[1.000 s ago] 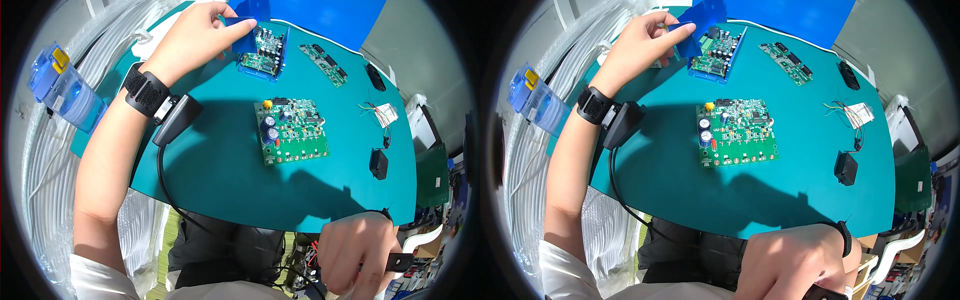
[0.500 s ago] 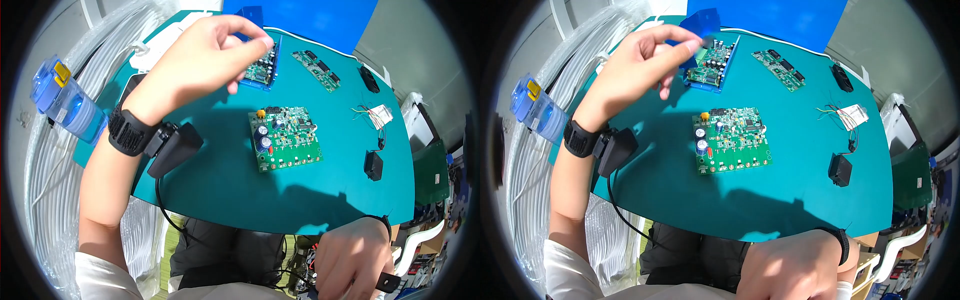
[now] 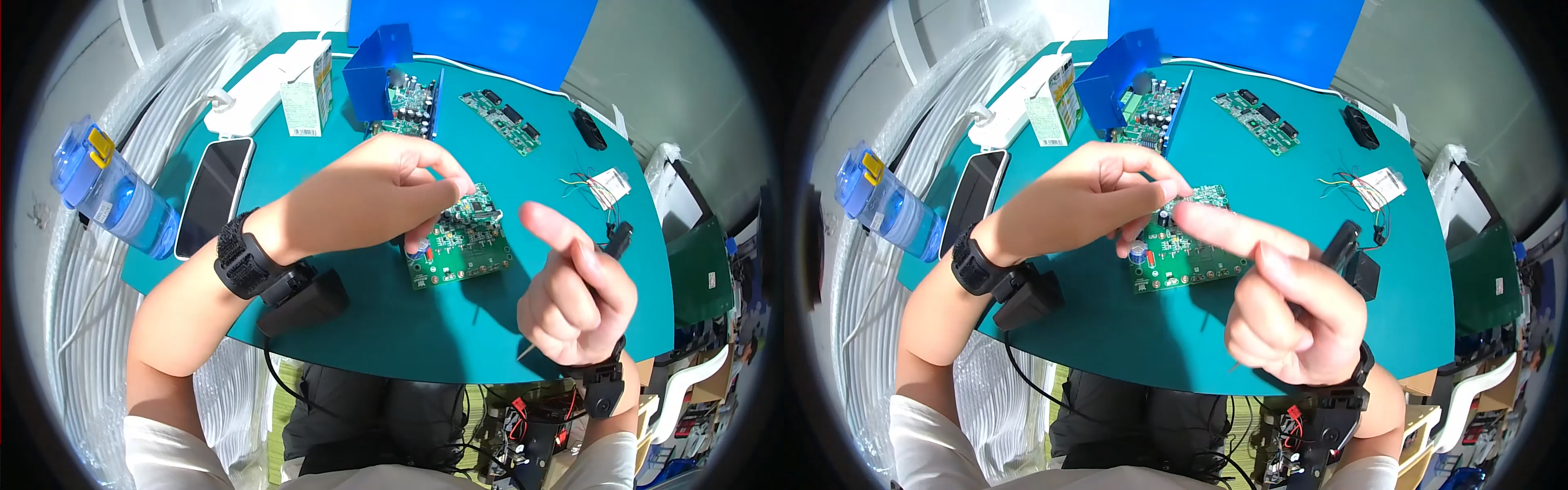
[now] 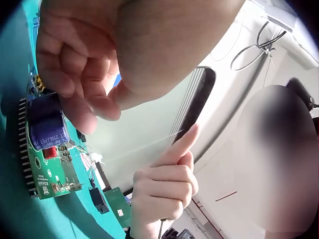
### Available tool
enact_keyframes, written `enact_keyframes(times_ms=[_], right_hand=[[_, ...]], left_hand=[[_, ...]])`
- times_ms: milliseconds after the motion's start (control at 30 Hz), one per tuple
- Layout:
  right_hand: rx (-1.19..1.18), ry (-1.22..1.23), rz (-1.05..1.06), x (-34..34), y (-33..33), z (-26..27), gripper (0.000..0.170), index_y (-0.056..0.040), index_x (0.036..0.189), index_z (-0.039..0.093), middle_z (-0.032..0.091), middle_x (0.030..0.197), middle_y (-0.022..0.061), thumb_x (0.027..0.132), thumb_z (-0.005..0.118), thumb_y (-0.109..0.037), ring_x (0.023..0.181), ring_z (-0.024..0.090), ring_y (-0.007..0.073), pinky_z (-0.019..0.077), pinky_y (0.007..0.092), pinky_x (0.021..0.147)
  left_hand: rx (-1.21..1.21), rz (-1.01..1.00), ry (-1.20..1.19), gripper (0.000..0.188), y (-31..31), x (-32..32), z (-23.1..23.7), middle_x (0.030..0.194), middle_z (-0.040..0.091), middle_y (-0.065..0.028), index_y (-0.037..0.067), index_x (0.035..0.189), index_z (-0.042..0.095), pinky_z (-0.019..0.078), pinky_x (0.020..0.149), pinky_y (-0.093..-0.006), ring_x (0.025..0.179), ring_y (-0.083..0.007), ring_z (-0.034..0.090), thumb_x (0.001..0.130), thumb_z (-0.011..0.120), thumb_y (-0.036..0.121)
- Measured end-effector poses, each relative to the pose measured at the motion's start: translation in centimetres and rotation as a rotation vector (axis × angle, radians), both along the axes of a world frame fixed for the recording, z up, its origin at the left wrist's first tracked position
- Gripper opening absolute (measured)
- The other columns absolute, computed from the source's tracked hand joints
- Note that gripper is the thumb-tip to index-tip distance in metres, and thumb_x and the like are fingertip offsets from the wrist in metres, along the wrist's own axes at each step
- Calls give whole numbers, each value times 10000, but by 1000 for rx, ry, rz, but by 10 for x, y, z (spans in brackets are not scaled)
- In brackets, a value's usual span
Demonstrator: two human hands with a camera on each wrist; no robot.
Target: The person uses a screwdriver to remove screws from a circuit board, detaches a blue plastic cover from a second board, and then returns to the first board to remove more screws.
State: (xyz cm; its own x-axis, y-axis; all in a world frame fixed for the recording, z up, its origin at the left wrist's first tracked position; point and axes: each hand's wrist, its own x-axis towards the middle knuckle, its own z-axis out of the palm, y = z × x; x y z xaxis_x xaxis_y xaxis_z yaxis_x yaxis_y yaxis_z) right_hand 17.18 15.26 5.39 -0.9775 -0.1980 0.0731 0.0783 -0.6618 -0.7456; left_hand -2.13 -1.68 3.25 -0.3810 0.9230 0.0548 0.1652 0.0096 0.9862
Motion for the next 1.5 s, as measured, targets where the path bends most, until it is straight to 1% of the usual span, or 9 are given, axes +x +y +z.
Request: enact_keyframes(times_ms=[267, 367, 467, 767, 1200, 1300, 1400, 1467, 1500], right_hand=[[-135, 34, -58, -2, 5, -5, 513, 95, 1566, 250, 301, 501, -57, 1123, 230, -163, 387, 200, 54, 226, 246, 390], [-78, 55, -46, -3, 6, -5, 513, 69, 1569, 267, 286, 518, -57, 1119, 222, -172, 374, 173, 50, 185, 252, 359], [-135, 50, -47, -3, 6, -5, 507, 94, 1563, 258, 300, 509, -59, 1126, 237, -162, 391, 199, 50, 222, 243, 396], [-79, 91, -75, -4, 6, -11, 446, 83, 1496, 393, 286, 528, -67, 1128, 272, -138, 408, 206, 42, 214, 239, 407], [-79, 65, -76, -6, 6, -14, 416, 75, 1440, 453, 289, 534, -66, 1128, 289, -146, 415, 216, 44, 214, 243, 407], [-69, 110, -33, -7, 8, -15, 371, 43, 1389, 500, 284, 536, -72, 1126, 312, -139, 414, 209, 45, 211, 240, 409], [-31, 151, -37, -7, 5, -17, 257, -13, 1269, 556, 336, 530, -72, 1114, 393, -136, 406, 238, 40, 214, 234, 409], [84, 111, -153, -3, 0, -14, 103, -75, 1103, 556, 409, 533, -58, 1087, 504, -163, 394, 271, 38, 222, 232, 409], [99, 47, -186, -2, -2, -12, 127, -114, 997, 513, 566, 576, 33, 1044, 606, -186, 383, 298, 48, 241, 233, 407]], left_hand=[[3, -27, 51, 171, -1, 1, -1, 682, 616, 3, 11, 1112, 658, 464, 534, -226, 558, -69, 573, 1057, 565, 143], [14, -35, 35, 160, -1, 1, -1, 684, 617, 2, 12, 1107, 657, 459, 531, -225, 559, -68, 572, 1055, 566, 132], [15, -36, 36, 163, -1, 0, -2, 685, 618, 1, 10, 1104, 656, 455, 529, -228, 556, -67, 569, 1058, 558, 133], [5, -52, 43, 183, -2, 0, -2, 686, 622, -6, -2, 1136, 656, 450, 535, -230, 549, -67, 561, 1036, 569, 124], [14, -69, 50, 172, 0, -2, -8, 698, 620, -4, -3, 1115, 655, 455, 532, -226, 550, -61, 556, 1046, 545, 109], [2, -62, 43, 179, 1, -2, -8, 699, 619, -3, -5, 1123, 659, 457, 534, -228, 551, -60, 552, 1045, 550, 115], [26, -64, 45, 200, -1, -1, -7, 702, 621, -3, -5, 1131, 667, 459, 539, -225, 562, -58, 550, 1044, 561, 140], [10, -71, 27, 233, -2, 1, -3, 704, 628, -6, -5, 1133, 688, 463, 549, -228, 579, -57, 553, 1035, 568, 169], [5, -54, 30, 233, -3, 2, -2, 704, 628, -6, -5, 1133, 688, 463, 549, -228, 579, -57, 553, 1035, 568, 169]])
